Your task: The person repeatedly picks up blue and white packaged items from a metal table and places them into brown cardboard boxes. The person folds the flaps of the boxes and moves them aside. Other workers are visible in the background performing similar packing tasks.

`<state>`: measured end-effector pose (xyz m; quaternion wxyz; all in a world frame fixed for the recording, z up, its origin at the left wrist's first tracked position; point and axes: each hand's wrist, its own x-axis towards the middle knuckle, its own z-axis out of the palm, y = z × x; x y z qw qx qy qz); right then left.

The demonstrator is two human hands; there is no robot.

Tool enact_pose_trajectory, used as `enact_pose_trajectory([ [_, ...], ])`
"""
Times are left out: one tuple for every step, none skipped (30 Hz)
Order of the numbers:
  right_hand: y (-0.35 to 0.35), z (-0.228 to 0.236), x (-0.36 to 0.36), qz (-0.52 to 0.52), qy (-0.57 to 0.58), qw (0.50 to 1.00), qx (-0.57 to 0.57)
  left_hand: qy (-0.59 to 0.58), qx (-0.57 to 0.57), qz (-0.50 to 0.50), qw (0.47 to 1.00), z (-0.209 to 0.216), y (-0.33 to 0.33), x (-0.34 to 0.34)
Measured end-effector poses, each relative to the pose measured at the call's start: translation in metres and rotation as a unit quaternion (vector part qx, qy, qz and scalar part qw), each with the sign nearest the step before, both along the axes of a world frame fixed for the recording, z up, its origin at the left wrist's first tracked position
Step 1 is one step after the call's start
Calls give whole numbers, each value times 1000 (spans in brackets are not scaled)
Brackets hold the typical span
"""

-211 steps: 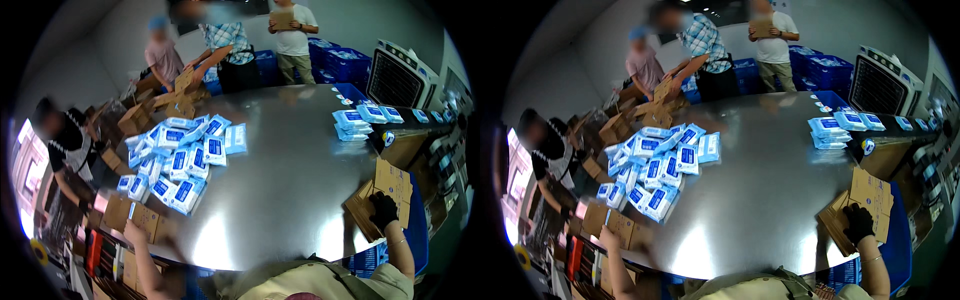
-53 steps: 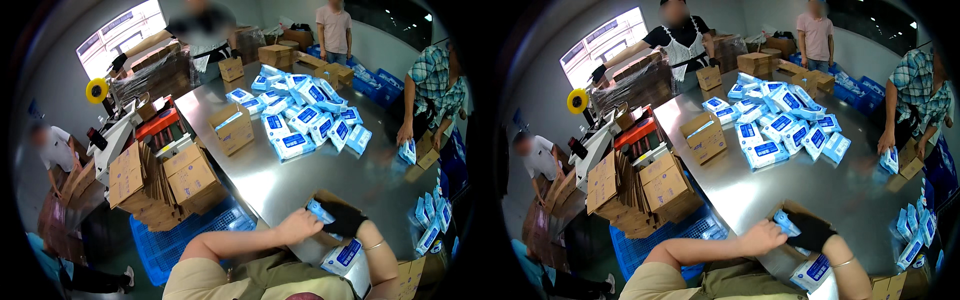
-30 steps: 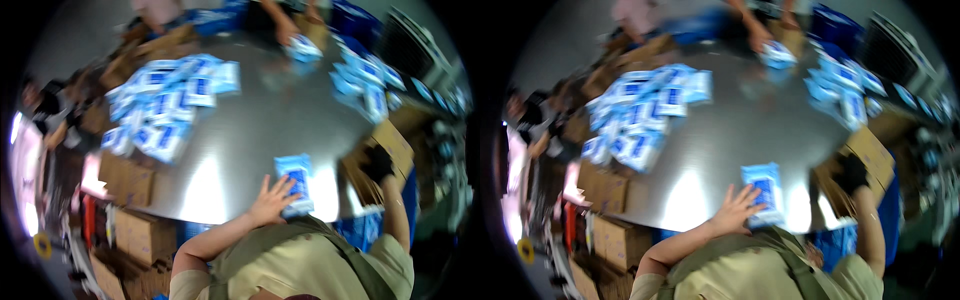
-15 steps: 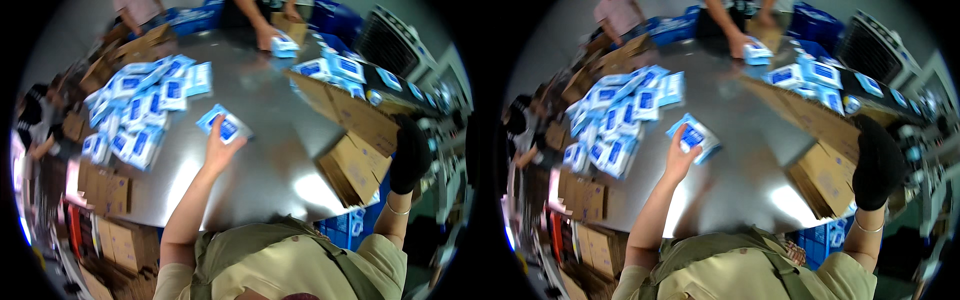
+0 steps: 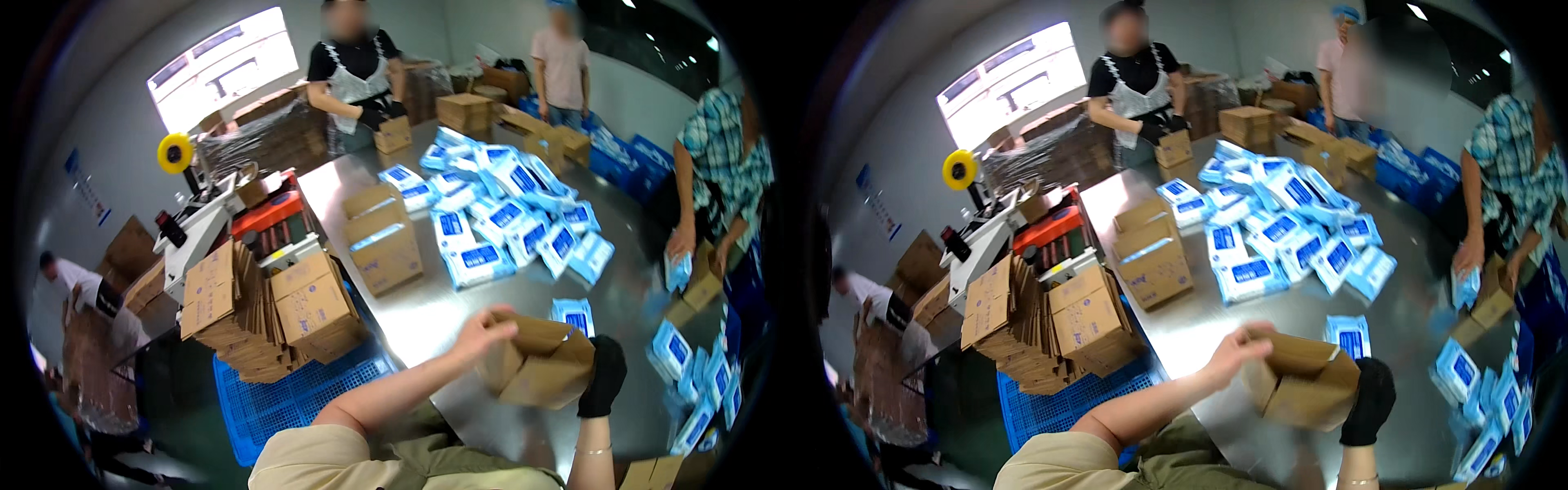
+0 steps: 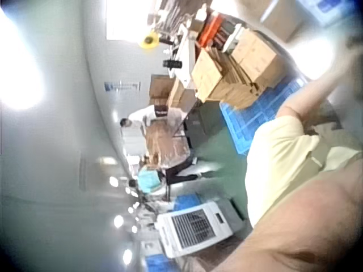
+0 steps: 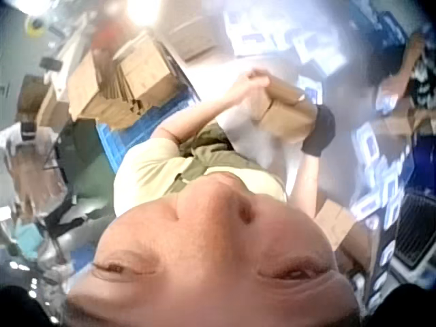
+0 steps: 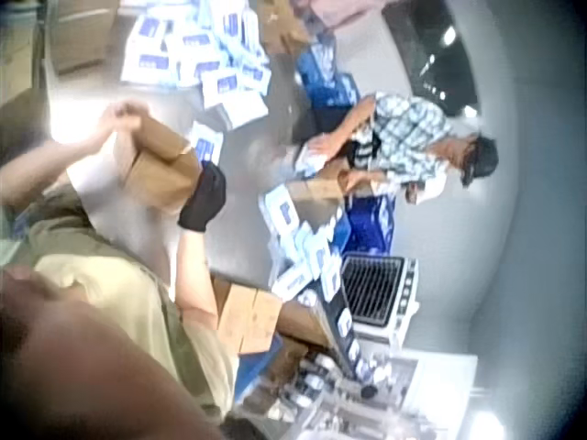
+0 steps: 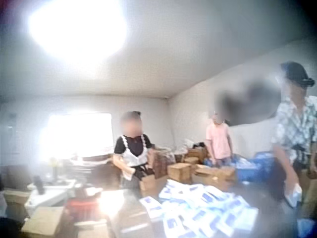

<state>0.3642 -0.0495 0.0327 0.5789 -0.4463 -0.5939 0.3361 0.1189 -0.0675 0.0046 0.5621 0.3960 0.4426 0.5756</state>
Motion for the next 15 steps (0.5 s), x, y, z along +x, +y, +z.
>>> enact_pose_trajectory([
  [-5, 1, -9, 7, 2, 1000, -1, 15, -26, -105, 994, 1, -1, -6],
  [-11, 1, -17, 10, 3, 1000, -6, -29, 82, -109, 990, -2, -2, 1],
  [-18, 5, -19, 66, -140, 987, -38, 73, 67, -43, 994, -7, -7, 6],
  [-24, 9, -19, 119, -280, 950, -67, 174, 50, 20, 983, -10, -12, 8],
  [-31, 9, -13, 178, -353, 916, 63, 235, 62, 13, 970, -11, -15, 11],
  [-37, 8, -9, 232, -417, 858, 189, 294, 74, 4, 953, -11, -17, 13],
  [-34, 10, -12, 212, -450, 854, 153, 352, 88, -8, 932, -11, -18, 14],
  [-31, 13, -14, 188, -483, 849, 108, 293, 52, -5, 955, -12, -13, 16],
  [-29, 11, -18, 165, -510, 842, 57, 236, 9, -3, 972, -15, -5, 14],
  [-34, 2, -28, 39, -437, 892, 112, 176, -41, -6, 984, -18, -4, 16],
  [-30, -4, -28, -49, -450, 868, 205, 160, 37, 83, 983, -18, -7, 20],
  [-24, -6, -26, -39, -439, 869, 223, 259, 127, 75, 954, 1, -19, 19],
  [-19, 1, -33, 30, -451, 873, 182, 353, 211, 101, 906, 20, -35, 12],
  [-19, 6, -37, 67, -500, 852, 137, 512, 320, 11, 797, 48, -55, 22],
  [-16, -11, -35, 39, -423, 888, 179, 577, 305, -66, 755, 39, -64, 36],
])
